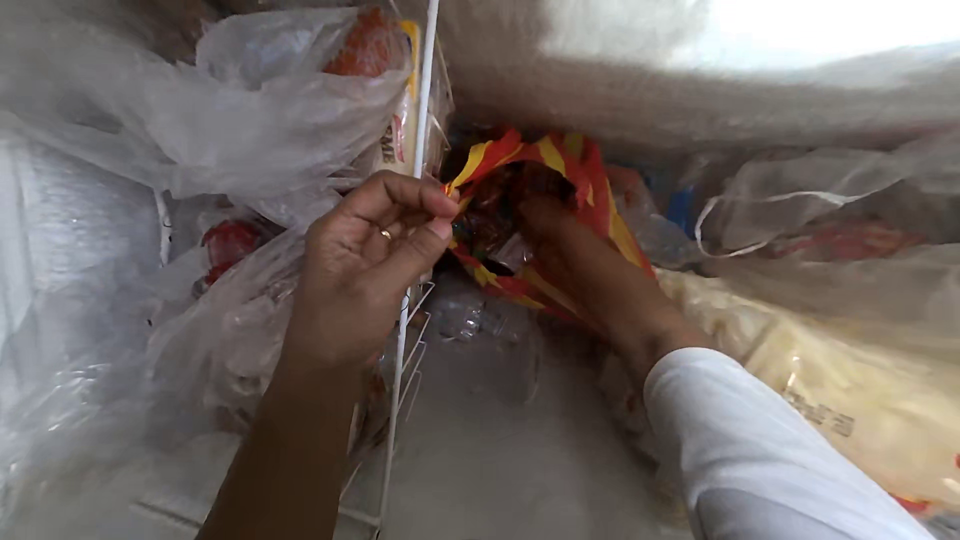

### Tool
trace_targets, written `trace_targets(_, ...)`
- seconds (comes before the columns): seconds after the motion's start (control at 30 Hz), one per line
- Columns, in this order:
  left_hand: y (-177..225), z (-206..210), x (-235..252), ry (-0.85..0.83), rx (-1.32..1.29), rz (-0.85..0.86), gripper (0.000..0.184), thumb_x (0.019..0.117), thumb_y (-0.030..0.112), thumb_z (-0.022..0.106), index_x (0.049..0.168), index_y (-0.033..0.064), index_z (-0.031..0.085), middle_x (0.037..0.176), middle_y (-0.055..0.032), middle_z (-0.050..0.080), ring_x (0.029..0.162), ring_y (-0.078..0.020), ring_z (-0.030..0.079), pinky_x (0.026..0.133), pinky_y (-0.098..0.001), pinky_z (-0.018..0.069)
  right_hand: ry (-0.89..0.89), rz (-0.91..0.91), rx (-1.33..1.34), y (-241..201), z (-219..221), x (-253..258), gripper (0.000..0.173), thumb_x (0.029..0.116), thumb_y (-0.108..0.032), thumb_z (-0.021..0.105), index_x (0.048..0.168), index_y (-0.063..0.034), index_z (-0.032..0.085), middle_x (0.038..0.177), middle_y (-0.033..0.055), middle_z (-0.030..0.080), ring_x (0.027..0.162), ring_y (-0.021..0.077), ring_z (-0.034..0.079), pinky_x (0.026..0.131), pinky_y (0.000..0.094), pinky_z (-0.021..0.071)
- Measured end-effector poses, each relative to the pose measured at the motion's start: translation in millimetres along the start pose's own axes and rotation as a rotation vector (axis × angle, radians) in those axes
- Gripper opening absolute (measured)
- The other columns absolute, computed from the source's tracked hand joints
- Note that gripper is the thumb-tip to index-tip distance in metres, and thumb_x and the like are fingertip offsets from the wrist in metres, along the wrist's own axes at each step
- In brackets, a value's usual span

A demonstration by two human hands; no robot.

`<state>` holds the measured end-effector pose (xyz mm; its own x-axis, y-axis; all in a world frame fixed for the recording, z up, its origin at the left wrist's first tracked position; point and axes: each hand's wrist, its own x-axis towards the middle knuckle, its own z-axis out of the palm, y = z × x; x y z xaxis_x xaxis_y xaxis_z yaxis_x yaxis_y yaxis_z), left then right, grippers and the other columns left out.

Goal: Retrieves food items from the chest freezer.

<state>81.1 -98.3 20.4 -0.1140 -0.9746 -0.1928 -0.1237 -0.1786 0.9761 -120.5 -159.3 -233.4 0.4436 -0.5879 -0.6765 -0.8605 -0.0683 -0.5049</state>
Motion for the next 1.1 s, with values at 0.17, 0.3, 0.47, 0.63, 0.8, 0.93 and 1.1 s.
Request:
trace_targets(0.17, -7, -3, -5, -0.034, 0.029, 0.021, 0.017, 0.0958, 0.006, 0.058, 0.111, 0.0090, 0.066, 0.112, -0.0004, 0.069, 0.107, -0.0140, 0.066, 0.095, -0.0315, 0.0567, 0.277, -0.010, 0.518, -17, -45, -11, 0.036, 0.1031, -0.007, 0.055, 0.135, 0.0102, 0.057, 0.137, 0.0302, 0.059, 0.131, 0.0393, 0.055, 0.113, 0.0488, 0.0398)
trace_targets(0.3, -4, -1, 1, -0.026, 0.029, 0.013, 0.018, 0.0956, 0.004, 0.056, 0.110, 0.0078, 0.065, 0.111, -0.0016, 0.068, 0.105, -0.0137, 0.066, 0.093, -0.0310, 0.0566, 0.377, -0.110, 0.464, -28, -30, 2, 0.035, 0.0962, -0.015, 0.067, 0.122, 0.0084, 0.066, 0.122, 0.0253, 0.067, 0.114, 0.0309, 0.065, 0.101, 0.0443, 0.0496)
trace_targets(0.47, -1, -4, 2, -0.072, 0.053, -0.004, 0.019, 0.0978, 0.008, 0.056, 0.114, 0.0080, 0.064, 0.111, -0.0011, 0.068, 0.103, -0.0129, 0.066, 0.090, -0.0279, 0.0574, 0.207, 0.010, 0.245, -36, 13, -9, 0.033, 0.1017, -0.019, 0.062, 0.124, 0.0047, 0.066, 0.122, 0.0239, 0.066, 0.112, 0.0305, 0.063, 0.100, 0.0435, 0.0497)
trace_targets(0.63, 3, 2, -4, -0.083, 0.096, -0.040, 0.018, 0.0986, 0.008, 0.056, 0.114, 0.0092, 0.065, 0.111, 0.0003, 0.068, 0.099, -0.0097, 0.068, 0.081, -0.0231, 0.0588, -0.021, 0.301, 0.316, -30, 57, -24, 0.059, 0.0961, -0.024, 0.071, 0.143, 0.0067, 0.051, 0.142, 0.0304, 0.054, 0.134, 0.0469, 0.051, 0.111, 0.0627, 0.0392)
trace_targets(0.8, 6, 1, -8, -0.075, 0.099, -0.064, 0.020, 0.0987, 0.008, 0.055, 0.116, 0.0101, 0.064, 0.110, 0.0019, 0.068, 0.093, -0.0074, 0.067, 0.077, -0.0206, 0.0579, 0.165, 0.292, 0.637, 18, 90, -26, 0.048, 0.0929, -0.011, 0.072, 0.134, 0.0084, 0.058, 0.137, 0.0322, 0.057, 0.130, 0.0454, 0.055, 0.109, 0.0603, 0.0437)
trace_targets(0.93, 12, 14, -17, 0.101, 0.512, 0.120, 0.025, 0.0962, 0.017, 0.062, 0.118, 0.0071, 0.066, 0.132, -0.0060, 0.058, 0.111, -0.0088, 0.061, 0.088, -0.0213, 0.0547, 0.463, 0.461, 1.208, 22, 57, -39, 0.047, 0.0977, -0.007, 0.065, 0.142, -0.0015, 0.052, 0.128, 0.0221, 0.063, 0.105, 0.0295, 0.069, 0.088, 0.0455, 0.0604)
trace_targets(1.1, -17, 73, -28, -0.043, 0.922, 0.269, 0.048, 0.0897, 0.024, 0.074, 0.126, -0.0063, 0.065, 0.133, -0.0285, 0.059, 0.116, -0.0358, 0.064, 0.095, -0.0427, 0.0554, 0.456, 0.229, 1.543, -13, -21, -89, 0.030, 0.0956, 0.004, 0.062, 0.124, 0.0051, 0.052, 0.097, 0.0122, 0.067, 0.076, 0.0181, 0.072, 0.069, 0.0334, 0.0646)
